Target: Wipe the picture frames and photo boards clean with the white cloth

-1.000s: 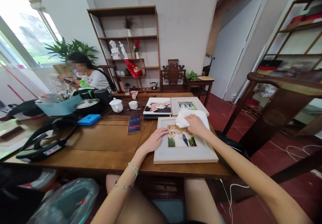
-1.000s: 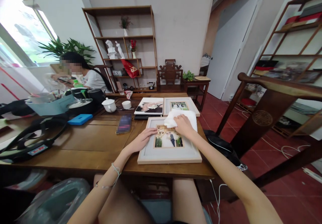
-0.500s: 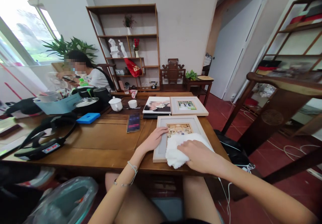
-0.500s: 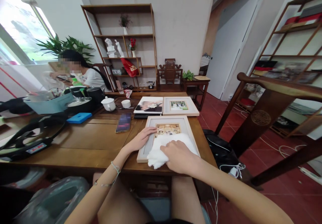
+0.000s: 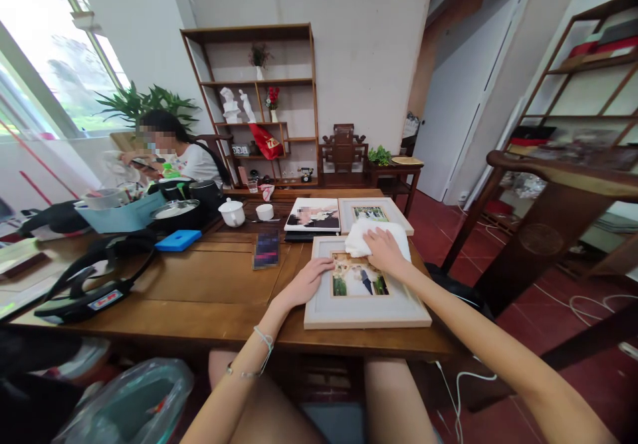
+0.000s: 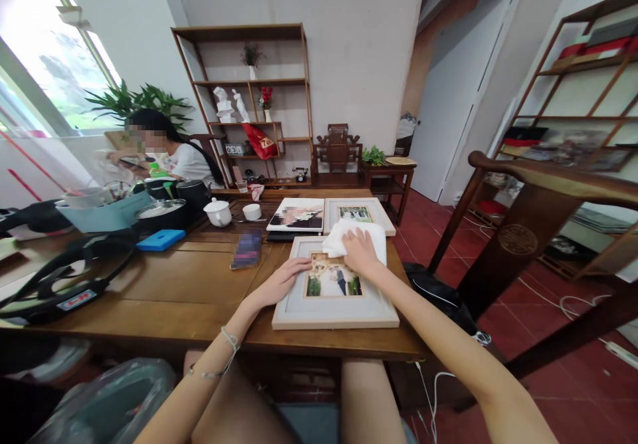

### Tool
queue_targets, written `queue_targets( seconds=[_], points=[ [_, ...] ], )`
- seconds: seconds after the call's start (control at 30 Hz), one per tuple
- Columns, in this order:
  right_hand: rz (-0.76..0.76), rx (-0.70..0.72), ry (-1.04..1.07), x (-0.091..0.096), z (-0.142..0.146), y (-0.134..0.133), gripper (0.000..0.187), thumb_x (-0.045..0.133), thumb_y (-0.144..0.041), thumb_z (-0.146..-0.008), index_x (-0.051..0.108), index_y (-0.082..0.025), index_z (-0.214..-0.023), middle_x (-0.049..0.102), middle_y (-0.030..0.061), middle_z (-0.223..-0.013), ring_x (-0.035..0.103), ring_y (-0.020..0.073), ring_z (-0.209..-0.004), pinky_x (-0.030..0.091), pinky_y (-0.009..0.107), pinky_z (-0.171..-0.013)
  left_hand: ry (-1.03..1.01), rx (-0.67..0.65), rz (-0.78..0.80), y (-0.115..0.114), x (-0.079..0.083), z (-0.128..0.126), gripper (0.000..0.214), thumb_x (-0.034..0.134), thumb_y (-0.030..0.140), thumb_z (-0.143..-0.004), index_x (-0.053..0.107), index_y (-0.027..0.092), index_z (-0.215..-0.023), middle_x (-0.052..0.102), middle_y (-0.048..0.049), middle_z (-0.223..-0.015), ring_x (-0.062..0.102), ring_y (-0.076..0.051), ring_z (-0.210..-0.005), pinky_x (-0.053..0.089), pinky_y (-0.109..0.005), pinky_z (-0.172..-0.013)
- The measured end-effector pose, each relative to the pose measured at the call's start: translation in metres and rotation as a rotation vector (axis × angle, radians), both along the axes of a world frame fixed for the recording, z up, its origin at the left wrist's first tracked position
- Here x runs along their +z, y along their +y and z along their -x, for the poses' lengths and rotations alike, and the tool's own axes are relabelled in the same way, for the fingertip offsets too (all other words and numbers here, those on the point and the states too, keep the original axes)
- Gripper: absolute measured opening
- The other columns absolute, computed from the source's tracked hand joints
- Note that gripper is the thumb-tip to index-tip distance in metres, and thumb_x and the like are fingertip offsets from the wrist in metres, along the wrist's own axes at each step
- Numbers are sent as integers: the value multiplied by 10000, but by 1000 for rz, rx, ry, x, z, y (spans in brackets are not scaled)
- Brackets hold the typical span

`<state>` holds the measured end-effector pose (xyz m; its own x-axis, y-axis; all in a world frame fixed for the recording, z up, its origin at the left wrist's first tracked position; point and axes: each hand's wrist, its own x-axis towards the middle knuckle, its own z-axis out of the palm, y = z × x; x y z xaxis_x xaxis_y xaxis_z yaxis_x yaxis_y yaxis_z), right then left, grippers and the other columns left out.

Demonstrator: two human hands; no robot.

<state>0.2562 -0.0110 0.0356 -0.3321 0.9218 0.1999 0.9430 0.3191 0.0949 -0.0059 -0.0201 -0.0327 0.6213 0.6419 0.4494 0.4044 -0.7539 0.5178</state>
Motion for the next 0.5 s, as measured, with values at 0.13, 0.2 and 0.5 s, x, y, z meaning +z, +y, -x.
queue_targets(
  seconds=[0.13,0.2,0.5],
  points=[
    [80,79,-18,0,19,-18,512,524,-97,-785,520,-12,-1290,449,278,-1410,351,393,-1341,315,519,-1055,-9,-5,11,1,-1,0,499,346,35,-857,591,204,-1257,554,-104,-1358,481,-215,-1290,352,-481,-1139],
    [133,161,-31,2,26,-41,465,537,-108,-780,571,-40,-1239,515,256,-1353,415,373,-1300,361,487,-1032,-16,-2,20,1,-1,0,512,353,34,-854,571,211,-1282,551,-102,-1363,477,-216,-1295,345,-482,-1144],
    [310,493,41,27,35,-143,466,546,-133,-737,607,-66,-1194,585,211,-1292,489,347,-1265,408,447,-1027,-24,36,54,-3,-1,-1,470,356,78,-889,542,181,-1309,543,-117,-1370,466,-221,-1301,328,-489,-1151]
  ],
)
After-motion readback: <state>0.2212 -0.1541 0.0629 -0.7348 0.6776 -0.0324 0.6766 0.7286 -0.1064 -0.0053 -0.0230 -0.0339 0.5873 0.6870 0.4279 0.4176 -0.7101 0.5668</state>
